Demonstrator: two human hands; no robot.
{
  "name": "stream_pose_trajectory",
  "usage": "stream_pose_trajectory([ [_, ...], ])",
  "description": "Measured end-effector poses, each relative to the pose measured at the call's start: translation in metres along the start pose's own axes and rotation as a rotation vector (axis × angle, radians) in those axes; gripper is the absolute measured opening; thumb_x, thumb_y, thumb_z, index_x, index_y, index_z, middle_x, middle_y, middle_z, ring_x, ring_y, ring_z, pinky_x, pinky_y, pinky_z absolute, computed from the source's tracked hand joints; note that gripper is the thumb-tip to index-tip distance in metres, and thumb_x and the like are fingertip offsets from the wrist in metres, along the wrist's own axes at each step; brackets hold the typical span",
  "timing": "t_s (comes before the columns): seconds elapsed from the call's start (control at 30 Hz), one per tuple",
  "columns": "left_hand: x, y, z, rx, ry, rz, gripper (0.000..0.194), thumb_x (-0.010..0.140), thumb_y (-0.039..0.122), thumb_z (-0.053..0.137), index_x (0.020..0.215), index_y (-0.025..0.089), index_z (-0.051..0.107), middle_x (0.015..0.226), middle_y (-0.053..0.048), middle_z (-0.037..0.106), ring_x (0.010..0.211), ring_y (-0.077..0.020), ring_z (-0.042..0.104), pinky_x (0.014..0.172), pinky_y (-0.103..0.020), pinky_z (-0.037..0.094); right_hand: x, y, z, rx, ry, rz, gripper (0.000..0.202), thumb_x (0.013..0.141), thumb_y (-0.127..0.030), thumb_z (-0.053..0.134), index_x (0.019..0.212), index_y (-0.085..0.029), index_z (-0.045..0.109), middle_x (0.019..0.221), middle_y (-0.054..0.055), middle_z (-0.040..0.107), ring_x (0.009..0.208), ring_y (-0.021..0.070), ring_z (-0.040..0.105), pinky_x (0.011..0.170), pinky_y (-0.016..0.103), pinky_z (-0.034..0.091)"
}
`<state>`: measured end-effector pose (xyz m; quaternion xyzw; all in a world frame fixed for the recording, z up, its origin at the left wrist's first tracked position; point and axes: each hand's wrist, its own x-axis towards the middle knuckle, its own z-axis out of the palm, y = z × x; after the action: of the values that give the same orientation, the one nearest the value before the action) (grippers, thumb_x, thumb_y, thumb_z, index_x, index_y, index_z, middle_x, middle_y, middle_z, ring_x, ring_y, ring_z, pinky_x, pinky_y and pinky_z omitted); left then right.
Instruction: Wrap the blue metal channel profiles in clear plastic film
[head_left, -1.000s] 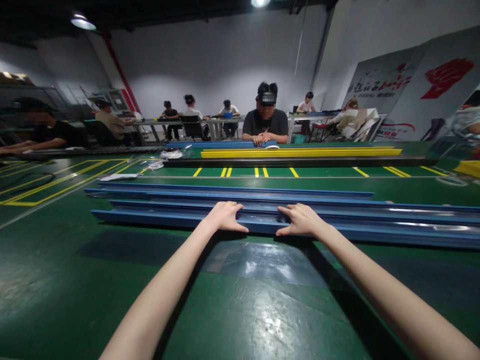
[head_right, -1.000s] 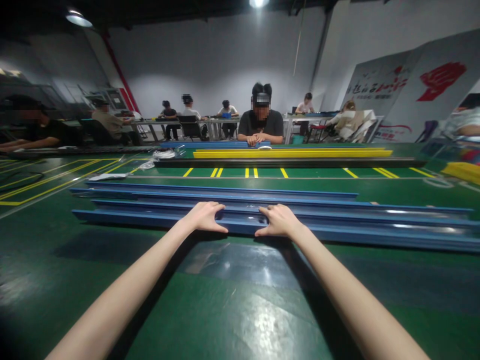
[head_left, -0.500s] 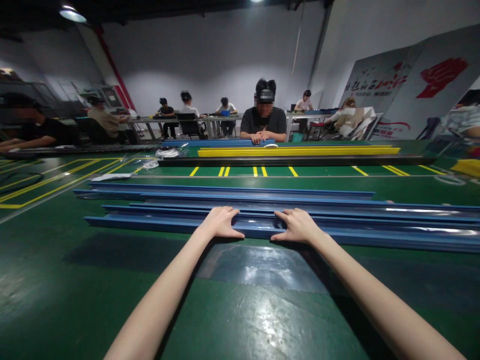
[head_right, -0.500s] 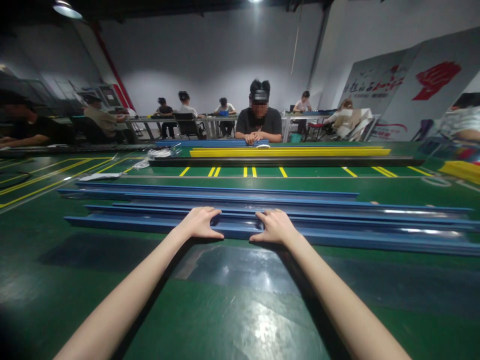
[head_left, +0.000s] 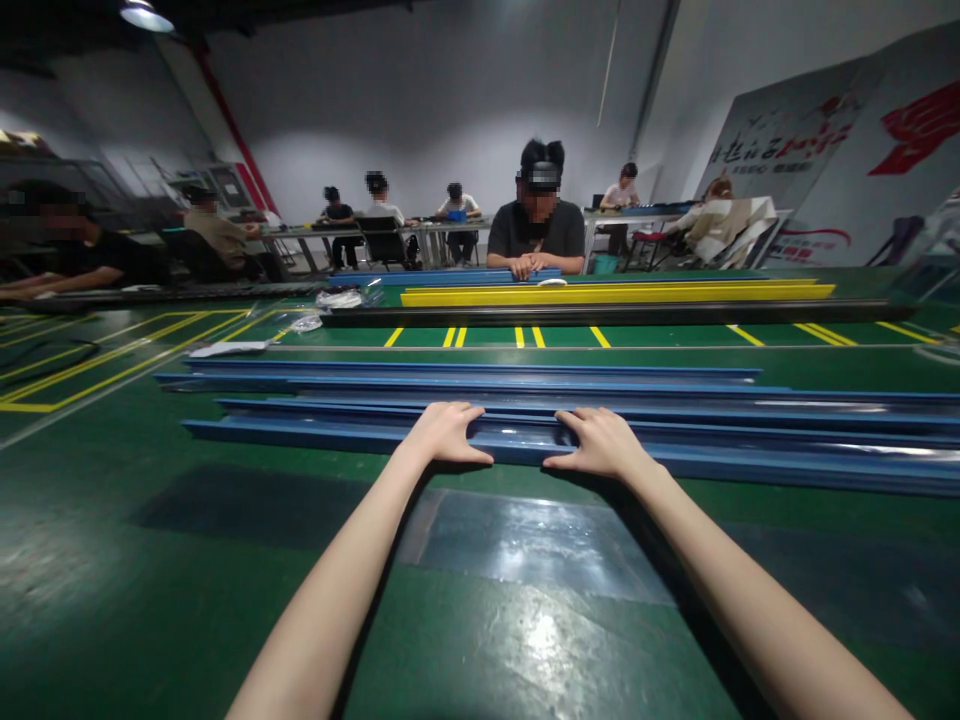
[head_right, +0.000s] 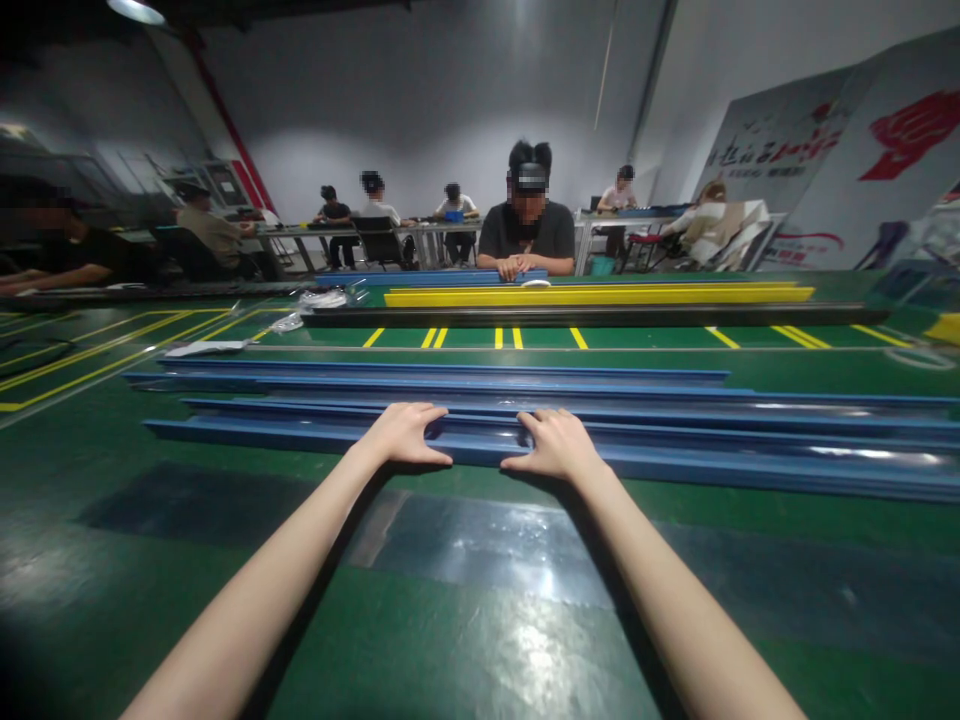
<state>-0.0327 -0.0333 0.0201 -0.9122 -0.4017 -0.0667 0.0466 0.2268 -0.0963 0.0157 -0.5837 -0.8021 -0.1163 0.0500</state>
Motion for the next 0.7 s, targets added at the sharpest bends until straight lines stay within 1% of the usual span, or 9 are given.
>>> stream_pose_trajectory([
  [0.13,0.002,-0.002,-0.001,0.001,-0.005,-0.013,0.082,0.055,0.073,0.056,0.119,0.02,0.053,0.118,-0.011,0.058,0.109,-0.0271,0.054,0.092,-0.035,0.04,0.004,0.0,0.002,0.03,-0.007,0.025,0.078,0.062,-0.075,0.046,0.113,-0.017,0.056,0.1,0.014,0.063,0.089,0.0292,0.059,0.077,0.037,0.041],
  [0.3,0.001,-0.001,-0.002,-0.005,-0.015,-0.016,0.081,0.057,0.071,0.057,0.119,0.019,0.052,0.12,-0.012,0.057,0.109,-0.0277,0.053,0.092,-0.036,0.04,0.001,-0.003,0.003,0.058,-0.003,0.051,0.076,0.064,-0.073,0.046,0.115,-0.017,0.054,0.103,0.014,0.061,0.091,0.0292,0.057,0.079,0.038,0.04],
  [0.4,0.0,0.001,-0.001,0.017,-0.018,-0.01,0.08,0.059,0.069,0.056,0.119,0.017,0.051,0.119,-0.013,0.056,0.109,-0.0283,0.053,0.093,-0.037,0.039,-0.004,-0.006,0.004,0.087,0.019,0.057,0.075,0.067,-0.071,0.046,0.117,-0.015,0.051,0.106,0.015,0.059,0.095,0.0288,0.055,0.081,0.038,0.04],
  [0.5,-0.001,0.002,0.002,0.036,-0.025,-0.027,0.081,0.061,0.069,0.054,0.121,0.017,0.049,0.122,-0.013,0.054,0.113,-0.0282,0.05,0.096,-0.037,0.036,-0.008,-0.005,0.005,0.119,0.035,0.035,0.074,0.071,-0.067,0.044,0.123,-0.014,0.046,0.113,0.016,0.056,0.101,0.0282,0.052,0.086,0.038,0.039],
  [0.6,-0.001,0.003,0.005,0.023,-0.028,-0.052,0.083,0.061,0.072,0.052,0.123,0.017,0.047,0.125,-0.014,0.051,0.116,-0.0284,0.047,0.098,-0.037,0.034,-0.014,0.003,0.005,0.165,0.036,-0.01,0.07,0.078,-0.062,0.04,0.127,-0.013,0.043,0.121,0.016,0.052,0.109,0.0268,0.049,0.091,0.037,0.037],
  [0.7,-0.002,0.005,0.005,-0.006,-0.023,-0.078,0.085,0.062,0.076,0.045,0.122,0.015,0.047,0.125,-0.015,0.051,0.115,-0.0286,0.048,0.097,-0.037,0.034,-0.025,0.024,0.003,0.195,0.033,0.011,0.066,0.08,-0.061,0.036,0.126,-0.015,0.046,0.122,0.014,0.052,0.109,0.0253,0.049,0.092,0.036,0.037],
])
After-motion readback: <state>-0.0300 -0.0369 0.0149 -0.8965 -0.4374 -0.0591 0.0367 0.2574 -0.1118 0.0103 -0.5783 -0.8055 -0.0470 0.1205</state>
